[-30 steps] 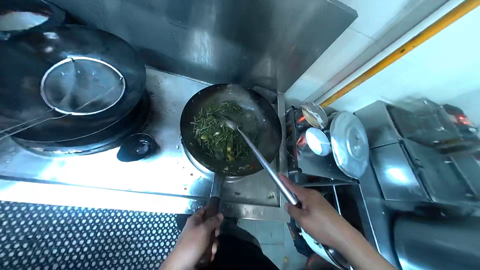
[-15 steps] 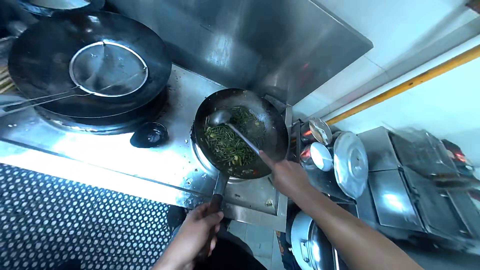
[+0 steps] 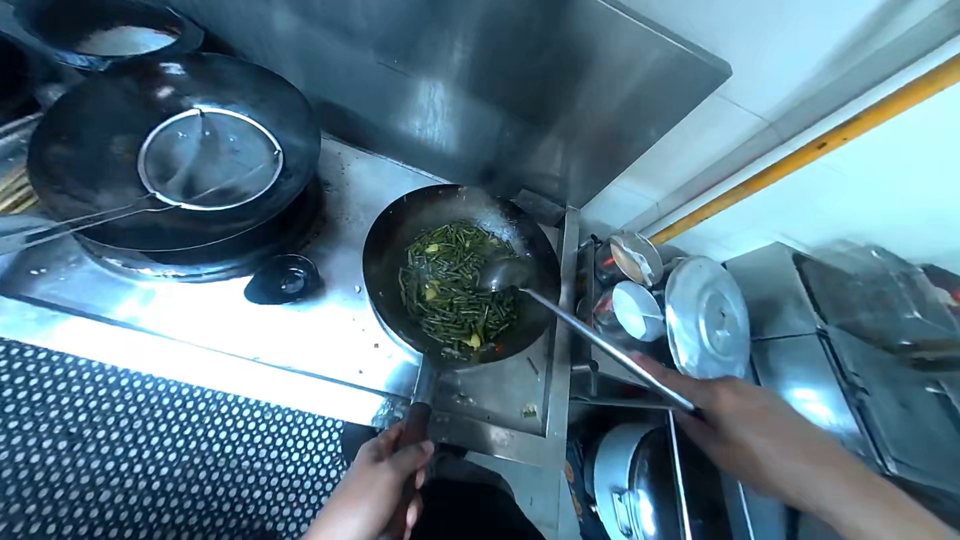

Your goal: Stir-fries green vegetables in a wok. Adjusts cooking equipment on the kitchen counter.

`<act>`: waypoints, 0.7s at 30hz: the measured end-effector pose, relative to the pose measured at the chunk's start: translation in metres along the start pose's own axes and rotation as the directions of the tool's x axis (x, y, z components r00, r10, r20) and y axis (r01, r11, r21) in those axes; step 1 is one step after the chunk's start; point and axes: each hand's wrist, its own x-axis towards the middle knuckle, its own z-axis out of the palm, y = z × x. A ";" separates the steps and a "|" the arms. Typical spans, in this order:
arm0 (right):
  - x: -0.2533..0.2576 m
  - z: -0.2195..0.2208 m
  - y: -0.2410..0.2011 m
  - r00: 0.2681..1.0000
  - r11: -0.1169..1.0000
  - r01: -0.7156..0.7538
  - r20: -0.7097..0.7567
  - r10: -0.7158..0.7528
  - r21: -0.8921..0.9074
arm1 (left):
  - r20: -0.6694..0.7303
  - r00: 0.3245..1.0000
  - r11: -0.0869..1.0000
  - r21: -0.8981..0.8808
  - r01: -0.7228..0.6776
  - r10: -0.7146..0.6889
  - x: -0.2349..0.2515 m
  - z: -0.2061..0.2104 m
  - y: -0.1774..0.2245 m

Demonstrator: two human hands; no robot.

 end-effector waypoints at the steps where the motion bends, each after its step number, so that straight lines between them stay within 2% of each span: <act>1: -0.009 -0.008 0.008 1.000 1.000 -0.009 0.001 0.009 0.006 | 0.003 1.000 1.000 0.014 0.003 -0.003 0.001 -0.001 0.001; 4: -0.030 -0.033 0.020 0.995 0.998 -0.055 0.083 0.058 -0.030 | -0.013 1.000 1.000 0.030 0.008 -0.008 0.004 -0.005 0.001; 7: -0.039 -0.042 0.023 0.990 0.992 -0.040 0.130 0.055 -0.120 | -0.006 1.000 1.000 0.017 0.011 -0.011 0.004 -0.005 0.001; 11: -0.022 -0.042 -0.012 0.964 0.975 -0.048 0.246 0.103 -0.218 | 0.038 0.999 1.000 -0.015 0.022 -0.022 0.008 -0.010 0.000; 17: 0.048 0.021 -0.099 0.957 0.983 -0.104 0.254 0.141 -0.154 | 0.097 0.995 1.000 0.027 0.016 -0.019 0.015 -0.020 0.000; 21: 0.089 0.087 -0.129 0.972 0.981 -0.186 0.158 0.176 0.052 | 0.093 0.996 0.989 0.145 -0.002 -0.012 0.015 -0.022 0.001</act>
